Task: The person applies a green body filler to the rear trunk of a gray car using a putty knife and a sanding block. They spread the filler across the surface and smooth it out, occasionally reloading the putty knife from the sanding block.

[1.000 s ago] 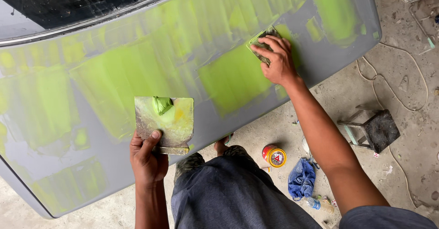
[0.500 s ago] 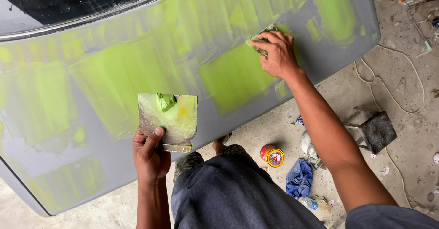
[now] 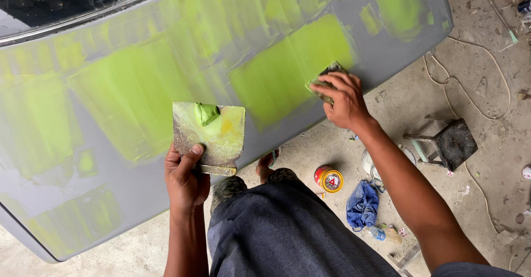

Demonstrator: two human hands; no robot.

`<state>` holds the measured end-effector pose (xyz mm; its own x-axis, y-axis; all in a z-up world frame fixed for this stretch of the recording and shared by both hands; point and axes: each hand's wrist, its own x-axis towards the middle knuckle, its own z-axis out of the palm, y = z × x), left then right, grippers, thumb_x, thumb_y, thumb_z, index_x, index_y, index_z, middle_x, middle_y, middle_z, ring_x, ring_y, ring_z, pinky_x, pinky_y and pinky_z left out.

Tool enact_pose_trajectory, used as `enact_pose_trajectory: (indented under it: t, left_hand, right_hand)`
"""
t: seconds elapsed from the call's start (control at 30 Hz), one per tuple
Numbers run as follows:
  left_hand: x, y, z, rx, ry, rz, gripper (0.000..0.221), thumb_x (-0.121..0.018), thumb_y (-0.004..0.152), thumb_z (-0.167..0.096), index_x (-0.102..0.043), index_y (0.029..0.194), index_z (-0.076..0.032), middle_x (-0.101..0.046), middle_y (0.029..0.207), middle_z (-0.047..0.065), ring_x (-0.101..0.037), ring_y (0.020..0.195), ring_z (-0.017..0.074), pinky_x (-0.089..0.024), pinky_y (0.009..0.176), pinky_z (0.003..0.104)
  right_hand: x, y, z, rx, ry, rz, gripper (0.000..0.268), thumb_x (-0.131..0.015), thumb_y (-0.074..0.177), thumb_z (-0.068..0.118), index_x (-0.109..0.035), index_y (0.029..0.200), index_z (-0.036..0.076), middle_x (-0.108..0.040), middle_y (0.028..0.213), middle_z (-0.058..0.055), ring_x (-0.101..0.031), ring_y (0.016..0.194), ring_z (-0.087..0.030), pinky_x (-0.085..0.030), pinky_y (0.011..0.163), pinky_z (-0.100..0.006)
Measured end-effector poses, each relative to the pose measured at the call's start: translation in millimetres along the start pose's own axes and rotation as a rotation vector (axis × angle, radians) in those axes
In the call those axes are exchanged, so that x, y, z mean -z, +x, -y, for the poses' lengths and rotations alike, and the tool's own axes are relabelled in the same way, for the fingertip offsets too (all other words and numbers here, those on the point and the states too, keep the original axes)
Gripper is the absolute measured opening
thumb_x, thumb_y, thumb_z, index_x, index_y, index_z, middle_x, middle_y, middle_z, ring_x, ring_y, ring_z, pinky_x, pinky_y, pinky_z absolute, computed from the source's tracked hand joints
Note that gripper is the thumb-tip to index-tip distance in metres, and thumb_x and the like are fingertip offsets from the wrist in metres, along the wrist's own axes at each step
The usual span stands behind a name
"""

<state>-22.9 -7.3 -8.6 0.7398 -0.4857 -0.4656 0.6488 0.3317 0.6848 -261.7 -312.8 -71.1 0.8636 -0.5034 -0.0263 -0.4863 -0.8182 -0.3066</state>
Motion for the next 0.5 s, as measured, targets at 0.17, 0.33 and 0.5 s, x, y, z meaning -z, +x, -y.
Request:
enact_pose_trajectory:
  t: [0.17,0.33,0.5]
  left_hand:
    - [-21.9,-7.2,-8.8,-0.002,0.005,0.035,0.017,-0.069,0.075,-0.002,-0.065,0.091,-0.005,-0.069,0.078,0.013,-0.073,0.070,0.0277,-0.061,0.064,0.037]
    - [-14.0,-8.5,-8.1,0.001,0.004,0.048,0.017,-0.069,0.075,-0.002,-0.065,0.091,-0.005,-0.069,0.078,0.014,-0.073,0.069,0.0287,-0.061,0.064,0.038]
    - [-15.5,-13.7,-17.5,-0.028,-0.018,0.014,0.016,-0.068,0.076,-0.001,-0.065,0.091,-0.004,-0.069,0.078,0.015,-0.073,0.068,0.0295,-0.061,0.063,0.038]
  right_hand:
    - [-14.8,-43.1,2.8,0.024,-0.007,-0.070,0.059,-0.058,0.075,0.003,-0.065,0.128,0.028,-0.060,0.130,-0.005,-0.048,0.130,-0.031,-0.032,0.106,-0.057]
    - [-10.8,-60.4,-2.8,0.086,-0.030,-0.147,0.062,-0.059,0.069,0.004,-0.067,0.126,0.030,-0.060,0.129,-0.003,-0.048,0.129,-0.029,-0.031,0.105,-0.055]
    - [18.7,4.9,-2.6,0.072,0.030,-0.198,0.049,-0.053,0.079,0.004,-0.070,0.121,0.026,-0.064,0.122,-0.005,-0.052,0.125,-0.030,-0.031,0.106,-0.054]
